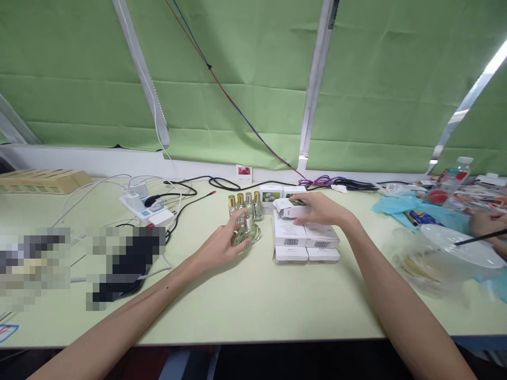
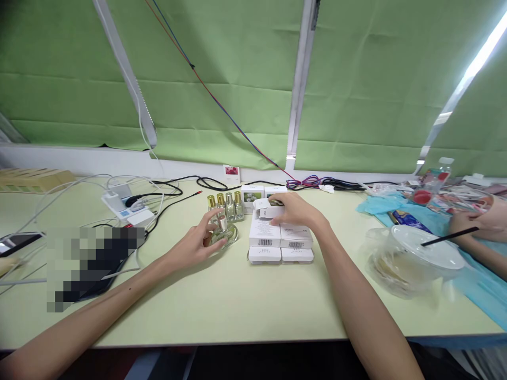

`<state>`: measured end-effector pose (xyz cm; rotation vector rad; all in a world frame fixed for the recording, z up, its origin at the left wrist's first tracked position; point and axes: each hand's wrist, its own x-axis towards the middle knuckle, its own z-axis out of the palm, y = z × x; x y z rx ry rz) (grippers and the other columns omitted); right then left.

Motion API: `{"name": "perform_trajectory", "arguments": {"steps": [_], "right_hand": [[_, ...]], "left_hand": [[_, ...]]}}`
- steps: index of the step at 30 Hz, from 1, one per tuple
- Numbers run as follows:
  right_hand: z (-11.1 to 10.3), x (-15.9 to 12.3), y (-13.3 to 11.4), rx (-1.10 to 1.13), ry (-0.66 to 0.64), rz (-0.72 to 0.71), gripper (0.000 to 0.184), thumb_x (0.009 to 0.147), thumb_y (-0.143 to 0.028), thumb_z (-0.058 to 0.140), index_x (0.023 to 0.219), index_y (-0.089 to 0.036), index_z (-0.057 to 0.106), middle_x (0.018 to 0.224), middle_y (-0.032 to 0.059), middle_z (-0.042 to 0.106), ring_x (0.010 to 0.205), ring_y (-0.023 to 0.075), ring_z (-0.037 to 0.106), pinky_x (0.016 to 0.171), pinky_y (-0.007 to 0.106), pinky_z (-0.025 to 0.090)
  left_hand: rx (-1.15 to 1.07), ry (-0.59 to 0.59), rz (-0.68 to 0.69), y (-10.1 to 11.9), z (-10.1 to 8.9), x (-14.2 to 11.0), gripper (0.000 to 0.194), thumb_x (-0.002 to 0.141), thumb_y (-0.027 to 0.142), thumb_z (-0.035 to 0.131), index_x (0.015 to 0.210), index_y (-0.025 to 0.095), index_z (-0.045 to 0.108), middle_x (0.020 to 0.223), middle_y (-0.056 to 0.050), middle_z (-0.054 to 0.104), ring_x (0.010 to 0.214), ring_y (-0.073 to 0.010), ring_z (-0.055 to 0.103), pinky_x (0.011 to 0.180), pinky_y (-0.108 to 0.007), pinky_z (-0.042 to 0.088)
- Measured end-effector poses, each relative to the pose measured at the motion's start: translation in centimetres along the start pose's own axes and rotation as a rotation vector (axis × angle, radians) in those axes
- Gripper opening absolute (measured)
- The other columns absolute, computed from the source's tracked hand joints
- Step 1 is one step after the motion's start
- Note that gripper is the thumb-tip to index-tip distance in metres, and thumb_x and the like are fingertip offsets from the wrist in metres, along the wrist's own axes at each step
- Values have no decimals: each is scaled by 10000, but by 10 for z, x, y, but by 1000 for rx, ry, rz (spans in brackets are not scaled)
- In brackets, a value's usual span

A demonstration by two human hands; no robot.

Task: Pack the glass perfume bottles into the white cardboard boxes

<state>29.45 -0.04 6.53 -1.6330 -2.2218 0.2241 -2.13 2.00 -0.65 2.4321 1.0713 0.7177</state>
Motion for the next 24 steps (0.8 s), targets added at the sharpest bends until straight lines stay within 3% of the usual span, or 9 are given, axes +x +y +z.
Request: {"name": "perform_trajectory", "arguments": {"steps": [6,12,19,24], "right_hand": [[0,0,1,-4,20,-11,595,758,-286,838,1324,-224,665,1405,91,654,1310,327,590,1108,472,459],[3,3,5,-42,41,-13,563,783,-277,810,1323,-196,673,1401,132,646,1317,345,581,1102,478,454],[5,4,4,-126,27,-71,235,847,-287,745,1058,-187,769,1244,118,720,1223,349,616,979,409,489],[3,2,-3,-162,66,-116,207,878,-278,719,1048,-172,772,1198,132,736,1172,345,636,947,405,497]], "left_hand": [[56,-7,5,-2,0,0,686,960,430,531,1578,290,267,616,103,432,490,-119,388,576,-236,329],[82,-36,-4,-1,-1,0,657,971,444,517,1567,270,301,571,101,417,507,-136,408,575,-243,317],[69,-52,-17,1,-3,0,662,965,436,524,1563,273,293,615,86,452,522,-138,416,567,-244,308],[77,-42,-3,3,-4,1,637,962,417,525,1546,264,320,601,93,405,511,-133,392,559,-245,292]]}}
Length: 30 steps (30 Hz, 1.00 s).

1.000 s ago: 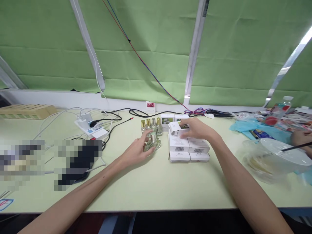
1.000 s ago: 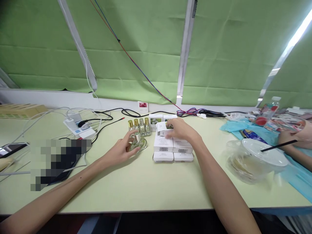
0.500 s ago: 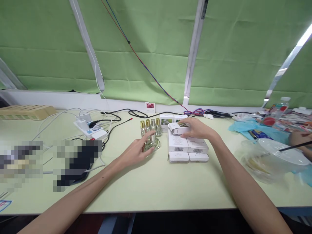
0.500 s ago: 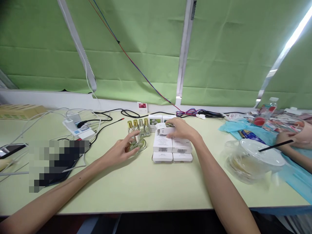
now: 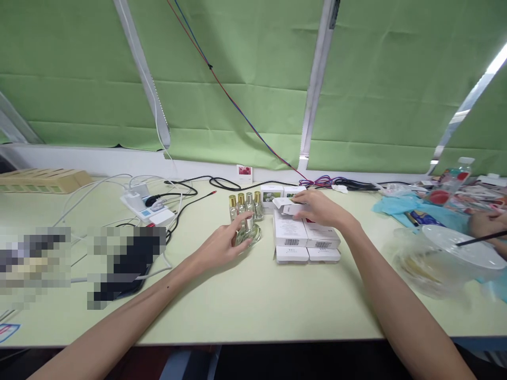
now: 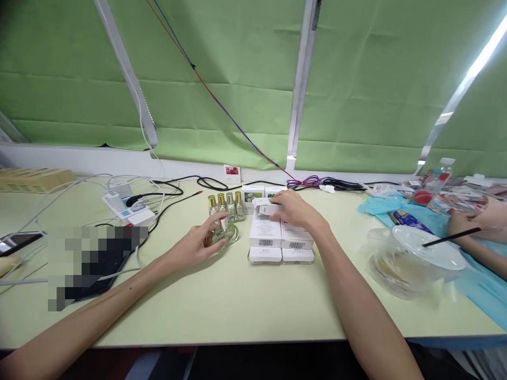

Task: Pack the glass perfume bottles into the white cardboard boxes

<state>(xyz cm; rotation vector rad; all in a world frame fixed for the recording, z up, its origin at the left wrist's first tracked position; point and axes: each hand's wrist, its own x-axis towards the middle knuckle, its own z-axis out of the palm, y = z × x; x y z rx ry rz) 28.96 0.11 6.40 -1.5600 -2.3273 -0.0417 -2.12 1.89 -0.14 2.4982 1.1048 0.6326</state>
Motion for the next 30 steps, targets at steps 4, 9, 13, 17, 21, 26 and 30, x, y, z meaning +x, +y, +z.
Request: {"name": "perform_trajectory", "arguments": {"steps": [4,9,13,17,21,26,30], "right_hand": [[0,1,-14,66,64,-107,241,916,-299,694,1095,-159,772,1247,148,721,1194,338,638,1023,452,489],[10,6,-39,166,202,-216,373,940,-316,675,1279,-163,702,1318,155,690,1277,332,596,1091,533,478],[23,9,-56,271,346,-278,403,946,-354,676,1328,-225,670,1348,122,681,1279,316,603,1093,564,493],[38,9,-71,347,477,-252,376,941,-388,693,1270,-207,695,1315,122,700,1263,293,626,1093,499,517],[52,8,-84,349,577,-298,383,928,-390,709,1237,-164,702,1250,147,723,1174,282,669,1032,449,559],[62,9,-92,330,610,-341,379,943,-414,683,1247,-188,683,1291,160,696,1201,293,652,1031,489,552],[64,10,-91,360,571,-382,379,932,-435,702,1254,-238,667,1362,144,655,1276,294,604,1081,529,509]], "left_hand": [[2,8,1,1,-1,-1,627,958,411,521,1536,255,334,587,94,422,512,-140,409,560,-248,296],[-4,17,7,-1,0,-1,628,947,402,527,1530,247,351,588,82,509,503,-147,442,567,-252,324],[-6,36,18,0,0,-1,600,941,392,529,1503,246,381,602,74,544,490,-143,448,559,-254,324],[-4,56,-5,3,0,-2,590,937,396,535,1486,241,386,565,86,522,483,-150,469,552,-255,321],[-33,52,-14,2,0,-3,527,937,433,546,1403,225,412,600,76,575,485,-157,496,535,-264,321],[10,108,-32,-6,5,-3,294,907,449,577,1068,211,515,569,58,548,505,-162,517,525,-269,312],[-8,122,-11,-13,9,-1,236,905,406,573,1001,190,578,623,19,582,524,-149,497,533,-276,328]]}}
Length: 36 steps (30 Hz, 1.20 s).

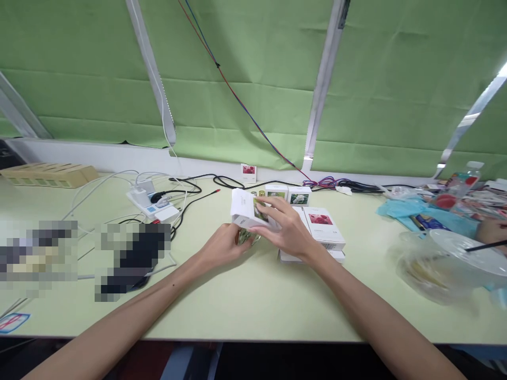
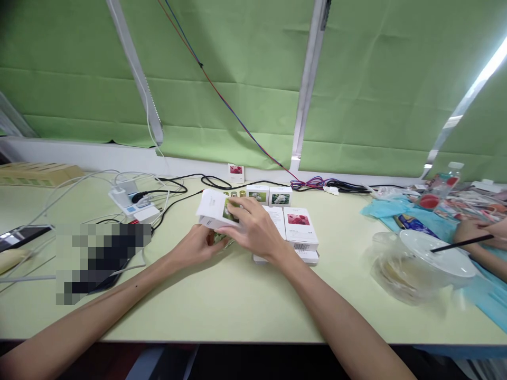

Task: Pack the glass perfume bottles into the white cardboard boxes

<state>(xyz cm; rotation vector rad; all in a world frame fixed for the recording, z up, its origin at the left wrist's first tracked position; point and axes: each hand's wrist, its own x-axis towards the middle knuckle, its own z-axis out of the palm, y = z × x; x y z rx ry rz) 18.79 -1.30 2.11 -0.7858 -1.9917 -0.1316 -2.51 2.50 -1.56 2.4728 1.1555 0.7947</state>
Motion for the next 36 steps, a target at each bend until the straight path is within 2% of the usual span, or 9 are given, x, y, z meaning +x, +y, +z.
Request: {"name": "perform_trajectory", "arguments": {"steps": [2,5,8,10,15,21,30,33,36], "right_hand": [[0,-1,2,5,-35,-13,408,922,-427,715,1282,-247,647,1421,148,611,1341,303,554,1116,550,472],[0,-3,5,-21,-119,-4,554,905,-390,726,1409,-236,554,1541,178,489,1442,326,453,1165,580,402],[-1,-4,6,-52,-219,24,744,887,-364,731,1541,-258,394,1599,190,397,1482,345,396,1173,601,373],[-1,-4,5,-68,-242,32,808,883,-358,729,1577,-279,323,1584,186,409,1469,353,407,1167,603,372],[-1,-3,5,-86,-210,38,900,852,-458,772,1587,-274,286,1489,177,482,1376,369,476,1142,582,397],[-4,-2,9,-79,-181,86,972,847,-559,755,1602,-288,208,1519,161,479,1373,381,468,1140,591,373],[-9,0,9,108,-83,272,1092,737,-568,854,1585,-286,226,1515,166,499,1368,367,515,1135,554,406],[-11,2,6,184,-46,302,1091,719,-564,870,1570,-277,251,1493,161,517,1338,349,547,1121,527,431],[-13,3,5,204,-44,318,1100,706,-575,875,1567,-276,259,1511,167,502,1375,355,516,1135,533,417]], "left_hand": [[-60,-2,43,-2,1,1,237,903,363,570,1053,183,609,755,-19,651,566,-144,508,545,-279,354],[-109,10,84,-4,2,1,254,881,312,579,1098,189,627,898,-45,682,614,-142,513,553,-278,376],[-67,16,44,-4,2,0,223,857,316,591,1024,172,625,814,-36,647,586,-139,489,543,-285,365],[-39,12,14,-3,2,0,212,847,323,592,986,165,615,750,-25,617,570,-141,477,539,-290,353],[-17,6,34,-2,2,1,255,848,339,592,1040,172,614,735,-22,623,562,-144,465,536,-294,341],[19,35,-48,-4,2,2,326,872,509,618,891,188,566,606,-1,585,531,-158,505,516,-291,328],[-108,43,-71,7,-4,1,508,921,503,599,1309,195,484,621,49,600,497,-142,508,515,-260,329],[-110,26,-71,9,-6,1,568,939,506,574,1398,207,422,619,58,588,507,-148,516,525,-257,336],[-103,20,-84,7,-7,2,618,942,524,569,1438,208,382,640,51,602,521,-155,530,537,-258,358]]}}
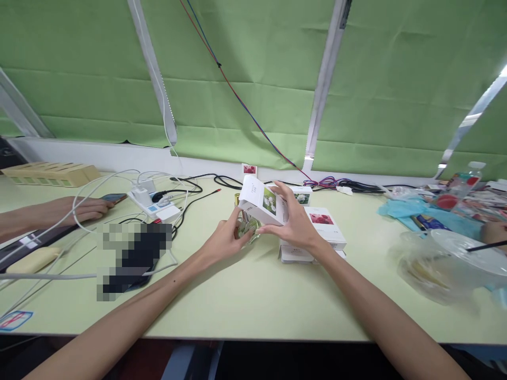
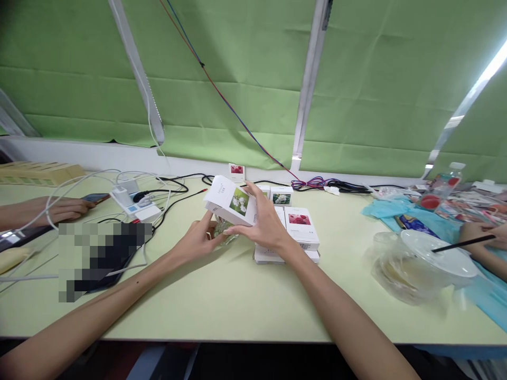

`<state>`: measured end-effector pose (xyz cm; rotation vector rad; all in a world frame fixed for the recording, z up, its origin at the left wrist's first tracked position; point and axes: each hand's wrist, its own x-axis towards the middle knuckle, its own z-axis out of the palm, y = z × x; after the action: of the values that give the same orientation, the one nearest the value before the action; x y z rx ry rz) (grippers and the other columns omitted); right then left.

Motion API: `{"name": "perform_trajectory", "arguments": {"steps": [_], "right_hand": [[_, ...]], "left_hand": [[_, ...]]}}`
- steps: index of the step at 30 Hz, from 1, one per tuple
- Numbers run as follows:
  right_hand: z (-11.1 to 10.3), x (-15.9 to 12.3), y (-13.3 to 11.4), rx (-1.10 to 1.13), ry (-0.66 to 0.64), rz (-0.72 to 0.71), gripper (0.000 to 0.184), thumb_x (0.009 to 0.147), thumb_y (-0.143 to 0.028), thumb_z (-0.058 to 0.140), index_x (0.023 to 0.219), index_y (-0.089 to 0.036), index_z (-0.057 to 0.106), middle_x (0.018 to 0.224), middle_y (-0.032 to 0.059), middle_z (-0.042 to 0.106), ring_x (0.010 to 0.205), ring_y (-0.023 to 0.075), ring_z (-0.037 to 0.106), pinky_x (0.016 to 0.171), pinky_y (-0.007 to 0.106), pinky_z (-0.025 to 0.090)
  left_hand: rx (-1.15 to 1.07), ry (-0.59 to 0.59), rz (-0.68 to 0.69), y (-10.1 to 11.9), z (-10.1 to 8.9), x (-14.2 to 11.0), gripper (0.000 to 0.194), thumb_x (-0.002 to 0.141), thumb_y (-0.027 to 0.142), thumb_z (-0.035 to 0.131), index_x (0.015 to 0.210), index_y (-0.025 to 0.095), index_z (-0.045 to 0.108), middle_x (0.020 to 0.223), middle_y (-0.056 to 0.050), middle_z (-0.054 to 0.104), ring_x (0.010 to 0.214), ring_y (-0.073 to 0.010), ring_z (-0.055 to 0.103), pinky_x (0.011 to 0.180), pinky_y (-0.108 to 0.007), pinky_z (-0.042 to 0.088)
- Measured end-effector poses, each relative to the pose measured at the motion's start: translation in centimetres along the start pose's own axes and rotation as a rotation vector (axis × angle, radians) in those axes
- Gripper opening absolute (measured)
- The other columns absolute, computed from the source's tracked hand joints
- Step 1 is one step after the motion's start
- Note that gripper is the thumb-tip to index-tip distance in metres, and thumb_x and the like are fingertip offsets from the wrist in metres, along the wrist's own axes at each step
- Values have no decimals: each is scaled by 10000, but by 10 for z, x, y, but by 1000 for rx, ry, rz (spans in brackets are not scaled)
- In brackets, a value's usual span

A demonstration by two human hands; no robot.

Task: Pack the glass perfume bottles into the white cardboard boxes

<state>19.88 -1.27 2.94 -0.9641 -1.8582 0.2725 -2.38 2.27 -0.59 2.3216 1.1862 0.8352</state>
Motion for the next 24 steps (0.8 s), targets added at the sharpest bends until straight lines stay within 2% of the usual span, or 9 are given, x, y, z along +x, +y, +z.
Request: {"name": "perform_trajectory", "arguments": {"steps": [6,11,15,18,21,24], "right_hand": [[0,0,2,-26,5,-5,1046,738,-604,836,1556,-267,277,1521,162,504,1401,353,494,1162,539,381],[1,-1,11,-170,28,-39,951,802,-579,791,1547,-245,305,1539,165,487,1394,351,490,1155,531,372],[-1,-1,16,-308,13,-77,881,838,-558,764,1539,-238,337,1505,155,526,1322,359,521,1124,545,373],[-2,-1,19,-362,4,-89,826,860,-543,745,1524,-233,366,1486,149,545,1283,359,529,1099,539,379],[-3,-1,23,-402,-19,-83,779,877,-548,719,1510,-231,395,1481,149,550,1272,366,530,1081,530,382],[-4,-2,26,-436,-46,-67,771,876,-543,721,1503,-219,409,1481,146,555,1251,372,533,1073,523,378]], "left_hand": [[-10,-1,-21,1,-2,1,654,922,570,581,1429,203,394,675,30,632,544,-164,548,527,-257,348],[-27,20,-11,3,-1,1,653,940,509,572,1480,219,346,644,50,611,523,-153,529,533,-248,349],[-130,38,-56,0,0,2,615,908,492,617,1424,252,382,718,30,669,550,-157,582,544,-244,409],[-244,55,-121,-4,1,3,598,878,480,655,1378,264,410,674,42,655,495,-147,576,500,-229,421],[-356,110,-188,-6,1,5,607,839,474,701,1342,259,438,601,57,626,418,-135,540,433,-209,401],[-483,224,-252,-5,-3,7,677,777,489,763,1322,246,443,582,51,636,376,-133,516,370,-191,361]]}}
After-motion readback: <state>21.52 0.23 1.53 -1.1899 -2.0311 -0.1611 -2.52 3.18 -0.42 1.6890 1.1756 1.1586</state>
